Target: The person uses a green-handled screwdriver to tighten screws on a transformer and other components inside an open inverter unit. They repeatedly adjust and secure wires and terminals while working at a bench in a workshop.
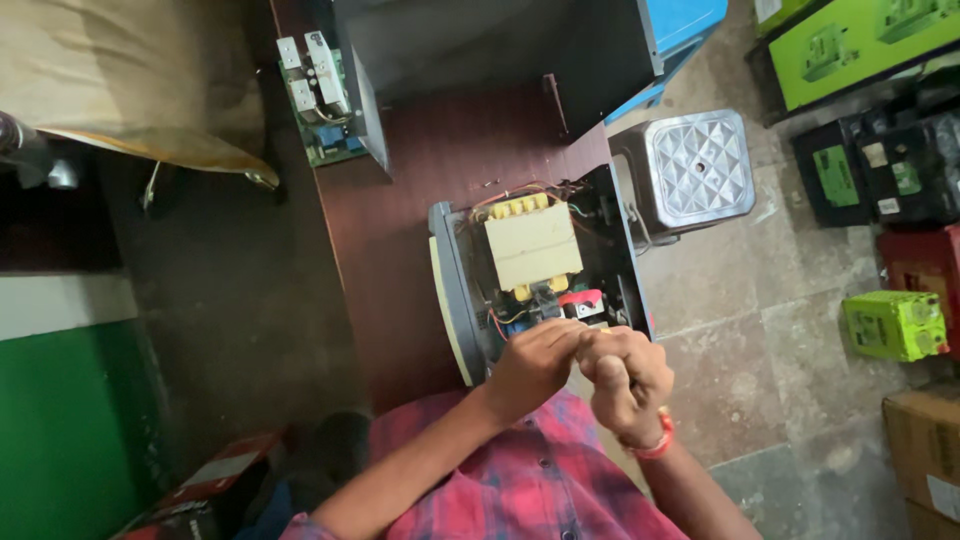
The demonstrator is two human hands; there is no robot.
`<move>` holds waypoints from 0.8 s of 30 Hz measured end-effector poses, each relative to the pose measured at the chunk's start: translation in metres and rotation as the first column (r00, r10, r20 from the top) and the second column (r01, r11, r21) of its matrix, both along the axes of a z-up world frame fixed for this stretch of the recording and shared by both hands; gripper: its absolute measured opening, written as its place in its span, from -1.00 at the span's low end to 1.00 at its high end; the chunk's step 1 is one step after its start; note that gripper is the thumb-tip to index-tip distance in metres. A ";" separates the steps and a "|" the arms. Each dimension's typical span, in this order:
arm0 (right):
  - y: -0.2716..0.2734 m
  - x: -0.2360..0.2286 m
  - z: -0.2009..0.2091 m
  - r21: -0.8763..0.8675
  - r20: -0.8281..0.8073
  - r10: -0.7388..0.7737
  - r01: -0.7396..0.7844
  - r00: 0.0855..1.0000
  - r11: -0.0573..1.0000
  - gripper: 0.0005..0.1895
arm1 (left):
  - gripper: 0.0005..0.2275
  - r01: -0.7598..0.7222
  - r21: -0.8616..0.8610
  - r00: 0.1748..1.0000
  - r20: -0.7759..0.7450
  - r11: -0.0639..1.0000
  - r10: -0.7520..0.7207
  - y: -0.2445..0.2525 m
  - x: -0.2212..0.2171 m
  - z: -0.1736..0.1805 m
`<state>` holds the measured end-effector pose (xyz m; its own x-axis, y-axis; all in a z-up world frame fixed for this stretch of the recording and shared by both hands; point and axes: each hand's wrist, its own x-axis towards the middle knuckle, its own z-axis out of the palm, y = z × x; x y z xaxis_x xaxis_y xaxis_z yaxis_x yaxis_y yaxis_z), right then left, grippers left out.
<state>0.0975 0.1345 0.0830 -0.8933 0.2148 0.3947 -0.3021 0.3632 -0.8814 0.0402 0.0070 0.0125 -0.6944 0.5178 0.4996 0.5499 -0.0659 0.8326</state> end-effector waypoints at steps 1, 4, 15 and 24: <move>0.011 -0.005 0.011 0.071 0.038 0.094 -0.097 0.995 0.993 -0.76 | -0.74 0.006 0.001 1.000 -0.013 1.000 -0.006 0.000 -0.001 0.000; 0.045 -0.029 0.037 -0.058 0.206 0.592 -0.595 0.779 0.802 -0.79 | -0.74 0.009 -0.018 0.998 -0.054 1.000 -0.010 0.000 -0.004 0.003; 0.021 -0.024 0.017 -0.072 -0.076 0.365 -0.370 0.928 0.926 -0.76 | -0.75 0.007 -0.088 1.000 -0.008 0.996 -0.008 0.006 -0.001 0.006; -0.009 -0.005 -0.006 -0.097 -0.177 -0.003 -0.015 0.984 0.995 -0.78 | -0.76 0.097 -0.087 0.991 0.096 0.991 -0.089 0.001 -0.001 0.001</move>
